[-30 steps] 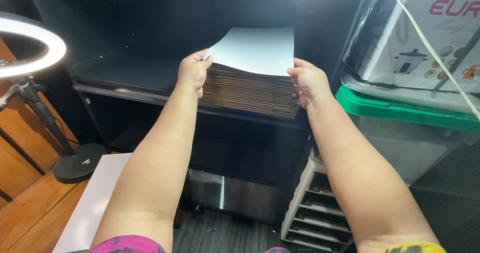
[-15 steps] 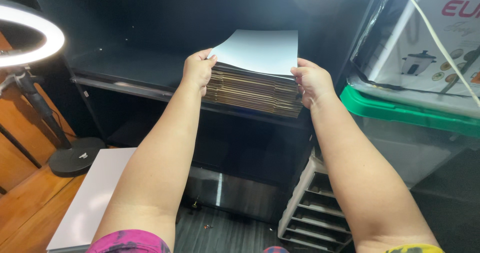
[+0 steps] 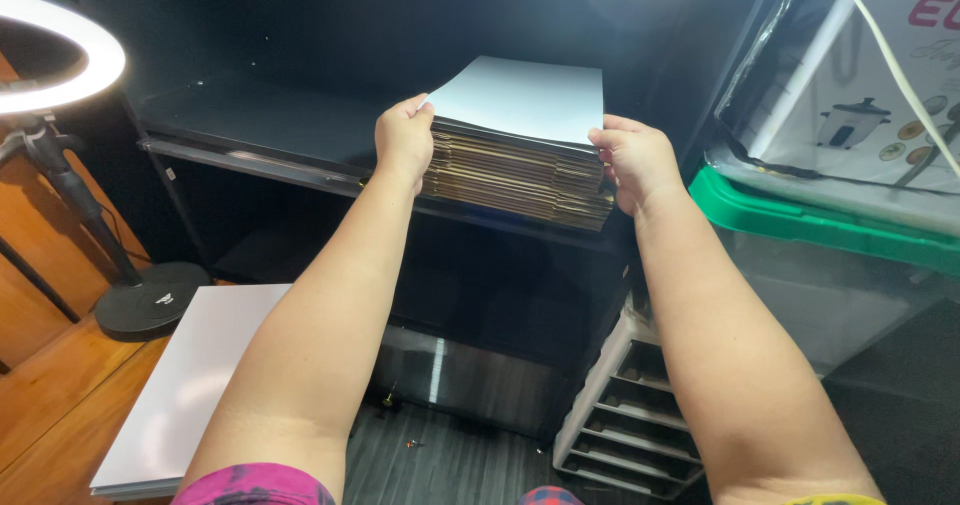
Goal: The person sits on the floor and repeatedly picks up stacks of white paper from a wooden bench, then places them onto a larger stack on a black shelf. The person handles the paper by hand throughout the process.
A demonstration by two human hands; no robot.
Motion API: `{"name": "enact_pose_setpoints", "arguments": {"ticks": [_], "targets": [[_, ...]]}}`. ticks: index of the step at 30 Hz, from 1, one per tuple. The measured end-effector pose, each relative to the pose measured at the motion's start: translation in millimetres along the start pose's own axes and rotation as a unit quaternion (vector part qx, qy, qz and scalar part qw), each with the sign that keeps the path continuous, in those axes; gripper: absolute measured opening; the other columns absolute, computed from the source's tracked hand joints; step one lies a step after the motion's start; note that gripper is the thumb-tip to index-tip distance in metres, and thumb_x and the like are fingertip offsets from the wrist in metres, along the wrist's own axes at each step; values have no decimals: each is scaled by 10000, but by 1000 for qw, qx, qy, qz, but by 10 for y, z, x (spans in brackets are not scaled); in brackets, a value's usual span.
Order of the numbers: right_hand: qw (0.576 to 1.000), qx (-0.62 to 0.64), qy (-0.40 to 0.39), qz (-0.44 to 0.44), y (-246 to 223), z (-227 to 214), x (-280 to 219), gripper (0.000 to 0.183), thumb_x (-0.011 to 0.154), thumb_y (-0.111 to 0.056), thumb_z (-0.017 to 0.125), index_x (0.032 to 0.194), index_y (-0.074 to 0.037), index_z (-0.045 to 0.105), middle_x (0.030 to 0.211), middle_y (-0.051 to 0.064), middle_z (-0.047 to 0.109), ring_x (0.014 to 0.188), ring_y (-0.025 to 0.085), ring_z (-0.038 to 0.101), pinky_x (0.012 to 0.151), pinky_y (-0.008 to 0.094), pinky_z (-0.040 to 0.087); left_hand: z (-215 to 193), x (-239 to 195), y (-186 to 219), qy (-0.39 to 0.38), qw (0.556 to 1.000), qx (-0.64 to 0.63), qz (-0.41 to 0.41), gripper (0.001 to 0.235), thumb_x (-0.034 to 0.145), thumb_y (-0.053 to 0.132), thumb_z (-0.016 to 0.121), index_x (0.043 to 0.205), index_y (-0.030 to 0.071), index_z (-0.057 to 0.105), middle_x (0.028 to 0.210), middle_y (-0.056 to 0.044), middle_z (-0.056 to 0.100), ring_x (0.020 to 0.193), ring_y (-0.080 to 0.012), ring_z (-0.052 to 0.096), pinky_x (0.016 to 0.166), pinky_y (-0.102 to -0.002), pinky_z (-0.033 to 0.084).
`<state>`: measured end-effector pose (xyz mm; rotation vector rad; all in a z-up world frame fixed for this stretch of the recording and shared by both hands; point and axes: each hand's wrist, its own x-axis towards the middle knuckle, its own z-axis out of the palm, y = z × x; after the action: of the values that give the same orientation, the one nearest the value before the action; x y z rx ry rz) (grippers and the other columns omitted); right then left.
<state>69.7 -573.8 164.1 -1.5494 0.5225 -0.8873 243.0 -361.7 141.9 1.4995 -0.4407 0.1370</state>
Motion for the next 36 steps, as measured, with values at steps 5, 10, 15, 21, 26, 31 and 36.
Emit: {"name": "enact_pose_setpoints", "arguments": {"ticks": [5, 10, 15, 21, 26, 31, 36], "targets": [[1000, -5, -7, -8, 84, -25, 90, 418, 849, -99, 796, 1261, -72, 732, 1035, 86, 749, 962, 173, 726, 842, 287, 543, -26, -136, 64, 13, 1000, 16, -6, 363, 1076, 253, 555, 1377, 83, 667, 1399, -116, 664, 1394, -274, 549, 1175, -413, 433], [999, -37, -1, -33, 181, 16, 101, 372, 913, -152, 761, 1277, -79, 729, 1087, 125, 765, 1058, 230, 732, 903, 363, 564, -33, -184, 56, 20, 998, 63, 19, 381, 1078, 268, 538, 1388, 81, 657, 1400, -119, 664, 1397, -285, 542, 1186, -422, 427], [995, -77, -9, -58, 260, -28, 165, 331, 976, -200, 725, 1287, -86, 727, 1123, 152, 764, 1131, 286, 717, 963, 427, 565, -42, -233, 59, 19, 994, 103, 30, 397, 1081, 280, 527, 1408, 88, 645, 1417, -117, 654, 1400, -272, 542, 1188, -410, 431], [979, -169, 12, -116, 592, -168, 385, 438, 996, -250, 758, 1363, -31, 663, 1066, 104, 723, 1069, 207, 691, 926, 422, 582, -81, -298, -3, 1, 987, 136, 81, 499, 1083, 313, 572, 1519, 76, 526, 1512, -150, 574, 1451, -293, 486, 1222, -435, 384], [965, -186, 21, -185, 450, -176, 46, 411, 978, -206, 796, 1334, -29, 689, 1146, 173, 717, 1117, 268, 698, 928, 406, 574, -79, -285, -82, -18, 980, 155, 123, 491, 1088, 331, 584, 1516, 97, 531, 1522, -138, 567, 1465, -298, 464, 1238, -467, 364], [937, -215, 60, -268, 313, -121, -232, 301, 932, -137, 831, 1220, -80, 766, 1146, 105, 706, 956, 191, 695, 786, 308, 603, -74, -177, -197, -20, 970, 196, 145, 505, 1085, 374, 581, 1512, 108, 539, 1533, -119, 557, 1456, -293, 474, 1226, -471, 371], [932, -190, 80, -299, 386, -111, -202, 272, 890, -96, 870, 1148, -75, 785, 1098, 105, 712, 925, 179, 700, 748, 279, 604, -72, -66, -268, -19, 959, 239, 155, 519, 1078, 441, 573, 1503, 144, 557, 1503, -67, 591, 1414, -258, 532, 1196, -459, 406]]}}
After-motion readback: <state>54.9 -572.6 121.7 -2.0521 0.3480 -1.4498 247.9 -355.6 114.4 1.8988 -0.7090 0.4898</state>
